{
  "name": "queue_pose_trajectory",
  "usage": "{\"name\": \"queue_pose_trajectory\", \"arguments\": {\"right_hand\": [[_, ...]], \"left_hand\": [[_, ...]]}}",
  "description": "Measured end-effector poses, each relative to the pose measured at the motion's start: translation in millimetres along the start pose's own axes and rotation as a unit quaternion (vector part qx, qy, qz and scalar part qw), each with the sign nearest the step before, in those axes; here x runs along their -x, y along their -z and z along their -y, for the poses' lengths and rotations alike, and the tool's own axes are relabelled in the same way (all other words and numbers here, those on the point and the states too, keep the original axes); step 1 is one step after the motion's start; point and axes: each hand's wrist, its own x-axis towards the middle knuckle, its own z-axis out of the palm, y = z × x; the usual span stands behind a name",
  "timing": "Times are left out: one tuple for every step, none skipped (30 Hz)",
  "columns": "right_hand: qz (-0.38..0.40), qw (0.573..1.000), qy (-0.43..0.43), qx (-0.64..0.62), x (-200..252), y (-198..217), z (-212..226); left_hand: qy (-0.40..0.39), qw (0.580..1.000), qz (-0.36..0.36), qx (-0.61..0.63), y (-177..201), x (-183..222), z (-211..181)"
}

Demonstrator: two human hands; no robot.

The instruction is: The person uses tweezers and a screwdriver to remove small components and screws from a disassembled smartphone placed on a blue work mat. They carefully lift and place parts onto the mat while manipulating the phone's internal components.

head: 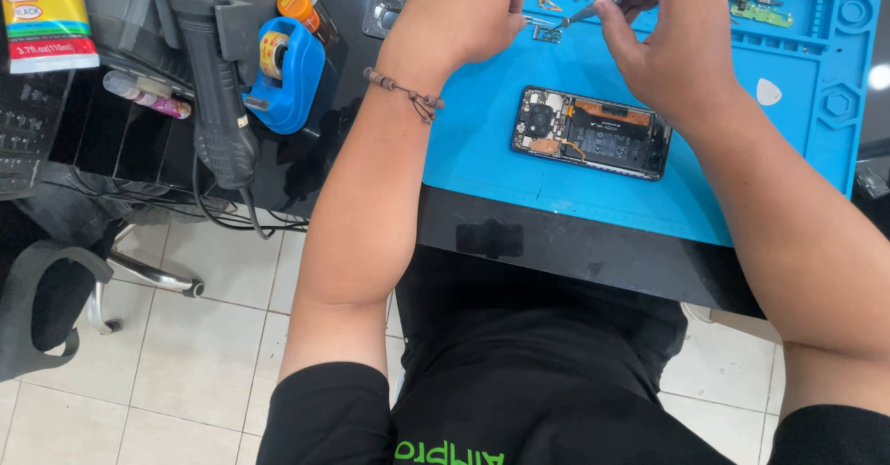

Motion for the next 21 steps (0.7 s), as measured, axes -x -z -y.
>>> {"name": "queue_pose_trajectory", "arguments": {"right_hand": [[0.000,1.000,0.000,0.000,0.3,0.3,0.5],[0.001,1.000,0.000,-0.001,0.1,0.7,0.9],[0.001,1.000,0.000,-0.003,-0.1,1.1,1.3],[0.001,1.000,0.000,-0.003,0.3,0.5,0.5],[0.000,1.000,-0.001,0.000,0.8,0.0,-0.4],[-0.001,1.000,-0.002,0.004,1.4,-0.3,-1.4],[-0.001,1.000,-0.003,0.003,1.2,-0.1,-1.3],[-0.002,1.000,0.000,0.003,1.2,-0.1,-1.2],[-0.003,1.000,0.003,0.002,1.1,0.0,-1.0],[-0.003,1.000,0.003,0.002,1.1,-0.4,-1.5],[-0.005,1.000,0.004,0.003,1.1,-0.7,-1.9],[-0.006,1.000,0.004,0.003,1.3,-0.8,-2.4],[-0.006,1.000,0.003,0.004,1.9,-0.7,-2.9],[-0.005,1.000,0.007,0.007,2.2,-1.0,-3.3],[-0.004,1.000,0.010,0.010,2.4,-1.4,-3.7],[-0.005,1.000,0.010,0.009,2.5,-1.3,-4.0],[-0.004,1.000,0.008,0.008,2.7,-1.3,-4.4],[-0.003,1.000,0.006,0.007,3.1,-0.9,-4.8],[-0.004,1.000,0.006,0.007,3.2,-0.8,-4.7],[-0.005,1.000,0.009,0.008,3.0,-0.8,-4.7],[-0.006,1.000,0.012,0.009,2.8,-0.8,-4.5]], "left_hand": [[0.000,1.000,0.000,0.000,-1.7,0.1,0.4],[-0.006,1.000,-0.008,-0.012,-3.2,-0.2,1.0],[-0.013,0.999,-0.017,-0.023,-4.7,-0.4,1.6],[-0.012,1.000,-0.017,-0.024,-5.2,-0.5,1.5],[-0.011,1.000,-0.015,-0.023,-5.7,-0.6,1.5],[-0.010,1.000,-0.014,-0.023,-6.4,-1.1,1.3],[-0.010,1.000,-0.013,-0.023,-5.4,-1.0,0.8],[-0.003,1.000,-0.010,-0.018,-4.7,-0.6,0.1],[0.004,1.000,-0.007,-0.013,-3.9,-0.2,-0.6],[0.004,1.000,-0.007,-0.013,-3.9,0.0,-0.5],[0.002,1.000,-0.007,-0.014,-3.9,0.2,-0.3],[0.000,1.000,-0.007,-0.014,-4.0,0.2,-0.4],[0.000,1.000,-0.007,-0.014,-4.2,-0.2,-0.8],[0.003,1.000,-0.002,-0.013,-4.0,-0.1,-0.7],[0.007,1.000,0.002,-0.012,-3.8,0.0,-0.7],[0.007,1.000,0.003,-0.012,-3.2,0.0,-0.4],[0.007,1.000,0.005,-0.011,-2.7,0.0,-0.1],[0.006,1.000,0.007,-0.010,-2.4,-0.4,0.0],[0.005,1.000,0.007,-0.010,-2.4,-0.1,-0.1],[0.005,1.000,0.004,-0.012,-2.3,0.3,0.1],[0.005,1.000,0.001,-0.014,-2.2,0.7,0.3]]}}
